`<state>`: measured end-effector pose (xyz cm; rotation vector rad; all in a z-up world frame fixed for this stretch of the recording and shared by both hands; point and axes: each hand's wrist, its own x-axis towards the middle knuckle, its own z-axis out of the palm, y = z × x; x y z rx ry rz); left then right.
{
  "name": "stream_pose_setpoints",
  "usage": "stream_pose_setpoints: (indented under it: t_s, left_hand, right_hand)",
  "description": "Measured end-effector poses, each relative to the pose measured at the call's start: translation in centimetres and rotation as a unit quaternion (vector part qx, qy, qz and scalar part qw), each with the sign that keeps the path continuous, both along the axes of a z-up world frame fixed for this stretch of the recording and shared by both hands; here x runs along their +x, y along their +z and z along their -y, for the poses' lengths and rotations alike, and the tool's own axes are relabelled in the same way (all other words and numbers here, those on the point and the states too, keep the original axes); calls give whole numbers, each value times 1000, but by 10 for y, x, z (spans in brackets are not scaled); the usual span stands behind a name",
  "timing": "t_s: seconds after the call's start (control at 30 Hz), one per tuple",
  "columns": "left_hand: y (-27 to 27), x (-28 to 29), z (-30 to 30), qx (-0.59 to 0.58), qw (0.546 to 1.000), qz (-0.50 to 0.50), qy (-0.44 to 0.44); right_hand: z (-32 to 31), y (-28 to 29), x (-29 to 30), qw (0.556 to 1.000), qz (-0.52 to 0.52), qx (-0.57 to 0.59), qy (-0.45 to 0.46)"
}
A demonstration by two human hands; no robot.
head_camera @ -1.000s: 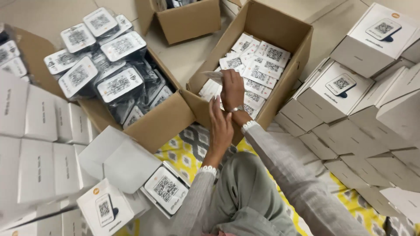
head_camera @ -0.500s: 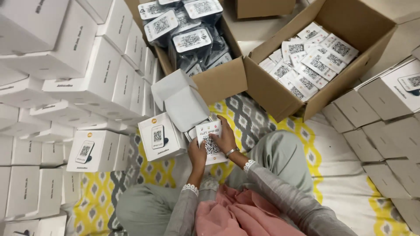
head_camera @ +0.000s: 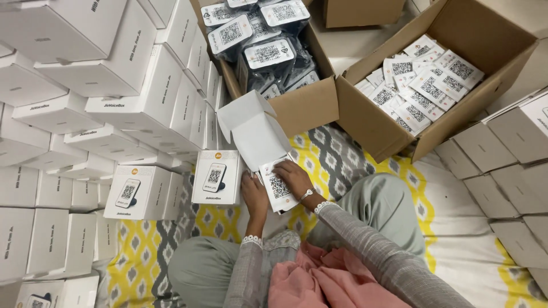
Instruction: The person packs electronic devices into retail boxes and inserts QR code cards.
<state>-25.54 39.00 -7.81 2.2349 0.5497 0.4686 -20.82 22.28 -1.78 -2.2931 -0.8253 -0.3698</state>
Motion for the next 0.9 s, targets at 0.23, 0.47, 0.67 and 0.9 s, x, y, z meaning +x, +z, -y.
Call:
stream_pose_setpoints:
  t_s: [0.23,0.47,0.67,0.9]
  left_hand:
    - [18,50,-22,-530,846,28,47]
    - [-2,94,-35,-668,735,109,45]
    - [-1,64,-30,-719,686,106,24]
    - [40,6,-2,-693,721,4,29]
  right_hand:
    - [12,13,15,993,-65,-3,94]
    - [20,35,28,972,-58,199,-115]
    - [42,-33,69,799,-398,447,-49]
    - [60,-21,39,770,-497,389,-92]
